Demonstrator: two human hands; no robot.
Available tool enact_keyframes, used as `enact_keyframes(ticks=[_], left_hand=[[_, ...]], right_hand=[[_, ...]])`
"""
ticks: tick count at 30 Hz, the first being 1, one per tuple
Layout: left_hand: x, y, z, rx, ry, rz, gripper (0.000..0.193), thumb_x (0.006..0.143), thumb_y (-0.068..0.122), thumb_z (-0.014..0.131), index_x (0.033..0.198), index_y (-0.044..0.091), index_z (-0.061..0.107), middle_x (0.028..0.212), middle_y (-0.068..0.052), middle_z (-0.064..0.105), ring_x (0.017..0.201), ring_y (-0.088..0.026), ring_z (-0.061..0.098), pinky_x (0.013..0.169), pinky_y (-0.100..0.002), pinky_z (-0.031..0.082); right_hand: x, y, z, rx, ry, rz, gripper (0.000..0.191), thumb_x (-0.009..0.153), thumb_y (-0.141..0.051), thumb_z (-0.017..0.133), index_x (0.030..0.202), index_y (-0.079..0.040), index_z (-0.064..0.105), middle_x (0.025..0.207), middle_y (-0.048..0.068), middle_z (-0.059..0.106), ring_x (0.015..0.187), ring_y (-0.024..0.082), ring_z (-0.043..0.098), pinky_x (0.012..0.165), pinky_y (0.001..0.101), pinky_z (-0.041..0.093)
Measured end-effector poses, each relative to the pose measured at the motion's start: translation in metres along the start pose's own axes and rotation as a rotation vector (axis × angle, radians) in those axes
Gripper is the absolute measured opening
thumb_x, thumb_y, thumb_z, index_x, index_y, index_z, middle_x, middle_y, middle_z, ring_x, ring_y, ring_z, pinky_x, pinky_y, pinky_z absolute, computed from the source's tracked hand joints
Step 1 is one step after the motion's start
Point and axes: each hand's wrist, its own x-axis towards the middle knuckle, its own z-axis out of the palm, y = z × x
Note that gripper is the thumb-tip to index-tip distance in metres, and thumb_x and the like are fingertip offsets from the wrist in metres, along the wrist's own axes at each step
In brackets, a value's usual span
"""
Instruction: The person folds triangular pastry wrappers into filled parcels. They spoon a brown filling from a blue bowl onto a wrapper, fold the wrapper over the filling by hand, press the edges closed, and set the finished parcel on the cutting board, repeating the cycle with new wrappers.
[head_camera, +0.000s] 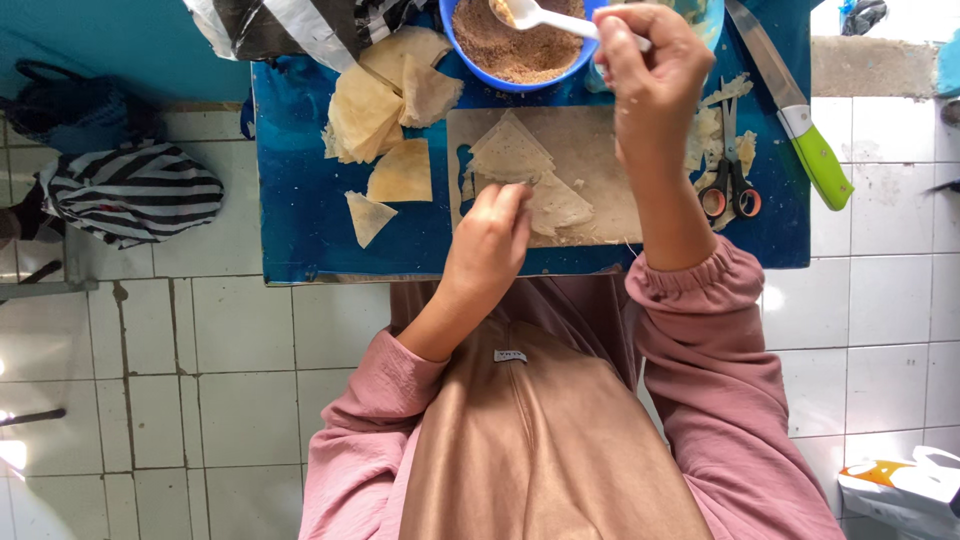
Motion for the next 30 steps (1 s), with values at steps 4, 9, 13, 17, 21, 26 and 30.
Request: enact_keyframes(ticks=[4, 9, 13, 17, 21, 26, 30], left_hand=[[-0.002, -0.001, 0.001, -0.045, -0.009, -0.082, 0.024, 0.095, 0.004, 0.068, 0.117, 0.003, 0.061, 0.105, -0.017, 0.067, 0.091, -0.035, 0.069, 0.077, -0.04, 0.056], [-0.006, 0.001, 0.001, -0.037, 0.019, -0.049, 0.031, 0.094, 0.002, 0.068, 0.124, 0.001, 0.059, 0.105, -0.018, 0.065, 0.093, -0.035, 0.069, 0.079, -0.04, 0.057], [-0.01, 0.001, 0.003, -0.05, 0.042, -0.017, 0.036, 0.095, -0.001, 0.067, 0.13, 0.001, 0.058, 0.108, -0.017, 0.065, 0.094, -0.032, 0.069, 0.08, -0.038, 0.057], [-0.011, 0.0, 0.007, -0.113, 0.044, -0.065, 0.039, 0.095, -0.002, 0.069, 0.132, 0.001, 0.058, 0.106, -0.014, 0.066, 0.087, -0.024, 0.069, 0.078, -0.033, 0.058], [-0.012, 0.0, 0.01, -0.141, 0.06, -0.056, 0.04, 0.096, -0.004, 0.068, 0.135, 0.0, 0.057, 0.11, -0.013, 0.066, 0.089, -0.019, 0.069, 0.078, -0.03, 0.059], [-0.013, -0.002, 0.011, -0.177, 0.062, -0.079, 0.042, 0.096, -0.004, 0.069, 0.137, 0.001, 0.057, 0.109, -0.011, 0.067, 0.088, -0.017, 0.069, 0.079, -0.028, 0.059], [-0.013, -0.003, 0.011, -0.222, 0.06, -0.095, 0.045, 0.095, -0.005, 0.069, 0.137, 0.002, 0.056, 0.111, -0.011, 0.066, 0.09, -0.016, 0.069, 0.08, -0.027, 0.059]], right_hand=[[-0.043, -0.031, -0.034, 0.072, 0.063, 0.131, 0.012, 0.11, -0.002, 0.067, 0.113, 0.007, 0.073, 0.095, 0.008, 0.069, 0.074, 0.009, 0.06, 0.065, 0.0214, 0.045], [-0.11, -0.064, -0.062, 0.072, 0.088, 0.341, 0.016, 0.106, -0.001, 0.063, 0.117, 0.006, 0.072, 0.098, 0.007, 0.069, 0.082, 0.008, 0.061, 0.074, 0.0215, 0.047], [-0.146, -0.07, -0.072, -0.111, 0.026, 0.442, 0.018, 0.107, 0.0, 0.06, 0.119, 0.005, 0.072, 0.096, 0.003, 0.067, 0.085, 0.005, 0.059, 0.077, 0.0187, 0.046], [-0.162, -0.07, -0.075, -0.269, -0.053, 0.335, 0.018, 0.105, 0.004, 0.063, 0.122, 0.003, 0.071, 0.099, 0.002, 0.063, 0.085, 0.005, 0.055, 0.069, 0.0193, 0.041], [-0.169, -0.072, -0.069, -0.429, -0.127, 0.149, 0.022, 0.099, 0.009, 0.068, 0.121, 0.002, 0.07, 0.102, 0.007, 0.065, 0.082, 0.007, 0.056, 0.063, 0.022, 0.041], [-0.171, -0.072, -0.063, -0.636, -0.194, -0.163, 0.027, 0.096, 0.012, 0.073, 0.121, 0.001, 0.07, 0.101, 0.011, 0.065, 0.085, 0.018, 0.062, 0.071, 0.0302, 0.049], [-0.171, -0.072, -0.064, -0.797, -0.304, -0.434, 0.033, 0.089, 0.015, 0.075, 0.12, 0.004, 0.071, 0.098, 0.01, 0.062, 0.086, 0.026, 0.061, 0.077, 0.0384, 0.05]])
